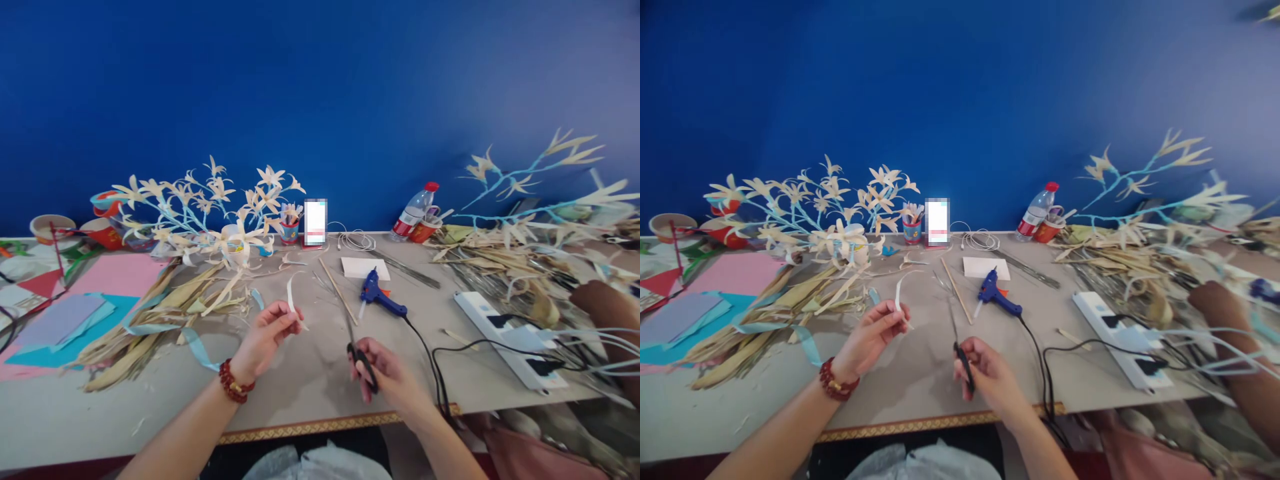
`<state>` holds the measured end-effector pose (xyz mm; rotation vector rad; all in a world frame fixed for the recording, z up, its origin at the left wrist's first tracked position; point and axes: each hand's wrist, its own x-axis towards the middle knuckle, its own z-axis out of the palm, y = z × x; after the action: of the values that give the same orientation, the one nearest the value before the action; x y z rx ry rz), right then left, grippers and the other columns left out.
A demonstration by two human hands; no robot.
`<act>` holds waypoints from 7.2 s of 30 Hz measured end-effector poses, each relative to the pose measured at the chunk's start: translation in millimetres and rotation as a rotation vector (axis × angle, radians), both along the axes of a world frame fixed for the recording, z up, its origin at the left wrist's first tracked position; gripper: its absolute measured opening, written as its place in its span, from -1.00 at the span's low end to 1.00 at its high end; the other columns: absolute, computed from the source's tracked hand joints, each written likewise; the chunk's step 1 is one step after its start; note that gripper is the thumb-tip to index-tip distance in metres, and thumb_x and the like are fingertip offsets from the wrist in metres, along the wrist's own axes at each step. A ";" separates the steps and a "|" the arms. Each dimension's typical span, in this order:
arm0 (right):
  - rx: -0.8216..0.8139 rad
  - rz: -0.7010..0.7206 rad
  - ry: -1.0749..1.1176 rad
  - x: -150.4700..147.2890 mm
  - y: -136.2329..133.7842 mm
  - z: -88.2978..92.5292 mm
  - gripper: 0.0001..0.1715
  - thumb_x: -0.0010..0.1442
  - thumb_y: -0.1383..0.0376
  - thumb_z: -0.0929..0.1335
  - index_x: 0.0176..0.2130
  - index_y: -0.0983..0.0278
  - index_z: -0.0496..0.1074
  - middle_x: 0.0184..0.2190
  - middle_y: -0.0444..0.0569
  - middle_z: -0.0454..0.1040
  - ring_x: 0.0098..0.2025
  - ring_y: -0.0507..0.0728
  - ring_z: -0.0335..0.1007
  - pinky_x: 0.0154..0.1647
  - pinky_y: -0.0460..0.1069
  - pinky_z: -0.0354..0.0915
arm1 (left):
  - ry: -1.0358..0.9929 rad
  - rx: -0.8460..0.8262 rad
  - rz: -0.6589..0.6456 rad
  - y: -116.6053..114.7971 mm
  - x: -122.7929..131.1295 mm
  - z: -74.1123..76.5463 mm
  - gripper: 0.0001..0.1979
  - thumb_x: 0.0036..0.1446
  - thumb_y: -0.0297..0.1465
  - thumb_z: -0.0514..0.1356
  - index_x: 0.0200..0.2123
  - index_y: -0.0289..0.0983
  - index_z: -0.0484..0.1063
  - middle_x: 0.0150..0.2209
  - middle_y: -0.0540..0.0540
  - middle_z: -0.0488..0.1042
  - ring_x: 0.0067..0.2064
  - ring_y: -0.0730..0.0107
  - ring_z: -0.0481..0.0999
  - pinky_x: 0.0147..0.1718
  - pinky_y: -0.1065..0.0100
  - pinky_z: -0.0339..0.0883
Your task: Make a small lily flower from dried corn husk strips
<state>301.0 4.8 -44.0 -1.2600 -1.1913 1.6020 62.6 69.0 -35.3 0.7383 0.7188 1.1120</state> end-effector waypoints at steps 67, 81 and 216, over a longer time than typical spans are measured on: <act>0.048 -0.086 0.163 -71.9 -7.0 -36.2 -0.43 0.01 -0.12 0.45 -0.43 0.23 0.19 -0.63 -0.26 0.25 -0.62 -0.07 0.13 -0.61 -0.16 0.07 | 0.272 0.134 0.082 -1.2 8.0 9.1 -0.88 0.16 -0.36 0.24 -0.40 -0.28 0.50 -0.40 -0.02 0.50 -0.31 0.45 0.42 -0.20 0.42 0.26; -0.064 0.228 0.168 -29.4 -5.1 -17.0 -0.35 -0.09 -0.16 0.48 -0.40 0.25 0.19 -0.59 -0.23 0.31 -0.60 -0.07 0.23 -0.58 -0.17 0.07 | 0.172 0.056 -0.018 2.6 -0.2 16.7 -0.88 0.14 -0.39 0.23 -0.43 -0.27 0.44 -0.35 -0.05 0.55 -0.30 0.42 0.46 -0.20 0.36 0.31; -0.036 0.005 0.115 -60.2 -2.2 -14.8 -0.38 -0.13 -0.14 0.49 -0.54 0.22 0.17 -0.69 -0.26 0.25 -0.68 -0.08 0.11 -0.63 -0.14 0.16 | 0.634 0.429 -0.006 -4.2 2.7 13.3 -0.74 0.26 -0.26 0.10 -0.41 -0.28 0.40 -0.44 -0.03 0.41 -0.33 0.38 0.39 -0.26 0.39 0.25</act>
<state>240.8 2.6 -58.8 -1.1715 -1.1001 1.6828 65.3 64.9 -22.0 1.4961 1.0150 1.0386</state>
